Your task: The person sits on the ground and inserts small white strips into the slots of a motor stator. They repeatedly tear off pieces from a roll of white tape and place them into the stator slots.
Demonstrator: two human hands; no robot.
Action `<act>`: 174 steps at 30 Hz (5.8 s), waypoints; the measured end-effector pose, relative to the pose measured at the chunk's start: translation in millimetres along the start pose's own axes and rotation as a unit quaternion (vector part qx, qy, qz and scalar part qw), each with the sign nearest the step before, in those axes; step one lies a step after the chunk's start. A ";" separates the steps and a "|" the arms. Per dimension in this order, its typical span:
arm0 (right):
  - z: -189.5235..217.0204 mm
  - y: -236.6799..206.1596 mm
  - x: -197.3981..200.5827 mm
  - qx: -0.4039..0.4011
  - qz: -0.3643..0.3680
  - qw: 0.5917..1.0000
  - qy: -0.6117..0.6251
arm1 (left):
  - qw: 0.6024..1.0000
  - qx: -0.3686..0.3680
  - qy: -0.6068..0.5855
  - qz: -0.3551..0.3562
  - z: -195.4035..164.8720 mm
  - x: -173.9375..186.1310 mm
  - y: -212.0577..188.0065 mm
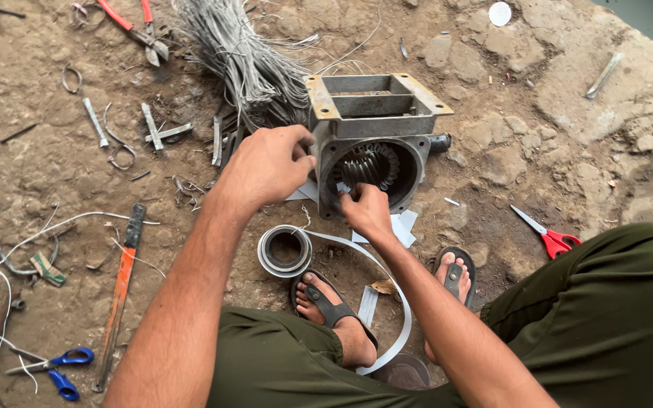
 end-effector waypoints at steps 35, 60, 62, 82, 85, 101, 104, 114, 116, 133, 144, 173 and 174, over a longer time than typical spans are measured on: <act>-32.3 38.8 21.4 0.051 -0.077 0.995 0.029 | 0.998 0.041 0.027 0.036 -15.4 -31.3 24.3; -56.9 26.6 2.6 -0.066 -0.109 0.964 0.232 | 0.995 0.082 0.016 0.049 -16.8 -37.2 23.0; -53.3 28.4 10.8 -0.025 -0.130 0.972 0.193 | 0.996 0.073 0.023 0.043 -20.3 -38.2 25.8; -66.4 35.0 30.1 0.027 -0.161 0.973 0.165 | 0.996 0.073 0.034 0.047 -19.8 -49.1 29.3; -64.7 42.1 32.6 0.011 -0.142 0.980 0.139 | 0.996 0.068 0.039 0.044 -20.7 -46.4 31.3; -40.8 43.6 38.8 0.038 -0.111 0.993 0.019 | 0.994 0.081 0.047 0.052 -21.6 -51.1 31.8; -36.2 45.1 37.3 0.059 -0.103 0.993 0.005 | 0.994 0.083 0.047 0.052 -20.6 -52.3 31.5; -26.2 43.3 34.7 0.120 -0.127 0.985 -0.002 | 0.995 0.079 0.036 0.051 -15.3 -48.0 30.1; -26.6 43.7 39.6 0.138 -0.162 0.977 0.025 | 0.995 0.079 0.031 0.049 -13.2 -45.9 29.7; -60.6 126.2 -14.7 0.051 0.116 0.990 0.068 | 0.994 0.091 0.038 0.057 -4.5 -48.5 31.1; -52.3 126.8 -32.1 -0.072 0.219 0.967 0.110 | 0.995 0.080 0.034 0.058 11.8 -54.1 37.6; -41.7 127.4 -61.9 -0.146 0.336 0.929 0.054 | 0.992 0.076 0.041 0.091 45.1 -43.0 20.9; -39.2 126.3 -61.9 -0.148 0.338 0.928 0.057 | 0.991 0.081 0.044 0.092 46.9 -41.9 20.3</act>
Point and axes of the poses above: each hand's wrist, its own y-axis towards the middle knuckle, its own x-axis out of the back of the hand, z = x × y, the point moved 9 cm from there along y, towards the middle knuckle, and after that the axes turned 6 degrees about -z, right-handed, at the moved point
